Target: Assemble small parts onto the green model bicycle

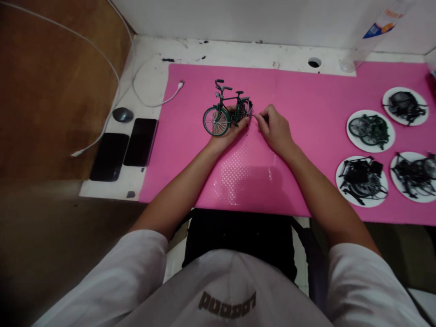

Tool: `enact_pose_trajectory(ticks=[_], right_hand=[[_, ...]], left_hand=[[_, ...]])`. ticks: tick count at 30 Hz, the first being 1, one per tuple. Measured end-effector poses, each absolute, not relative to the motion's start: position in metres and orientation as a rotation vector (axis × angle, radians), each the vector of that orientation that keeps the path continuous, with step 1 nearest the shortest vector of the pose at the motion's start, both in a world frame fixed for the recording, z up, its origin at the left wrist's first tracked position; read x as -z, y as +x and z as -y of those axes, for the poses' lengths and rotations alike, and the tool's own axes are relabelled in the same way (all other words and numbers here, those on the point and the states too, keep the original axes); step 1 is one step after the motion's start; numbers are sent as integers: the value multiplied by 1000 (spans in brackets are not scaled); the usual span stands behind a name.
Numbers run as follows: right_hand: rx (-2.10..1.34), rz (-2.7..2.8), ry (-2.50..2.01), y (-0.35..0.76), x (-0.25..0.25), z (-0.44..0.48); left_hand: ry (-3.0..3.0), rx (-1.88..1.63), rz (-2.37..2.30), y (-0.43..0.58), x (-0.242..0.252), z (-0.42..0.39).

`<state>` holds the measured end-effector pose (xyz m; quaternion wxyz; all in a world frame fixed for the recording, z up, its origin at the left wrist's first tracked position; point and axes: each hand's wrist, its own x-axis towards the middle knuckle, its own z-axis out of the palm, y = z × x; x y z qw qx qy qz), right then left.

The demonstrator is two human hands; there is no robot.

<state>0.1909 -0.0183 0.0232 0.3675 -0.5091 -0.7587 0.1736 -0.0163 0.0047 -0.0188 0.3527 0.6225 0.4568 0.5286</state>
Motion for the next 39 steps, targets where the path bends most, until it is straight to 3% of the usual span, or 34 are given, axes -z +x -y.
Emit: enact_pose_trajectory(ticks=[39], right_hand=[[-639,1888,-1341,190,-27,23]], left_hand=[[1544,-1287,-1147,-19,23,-6]])
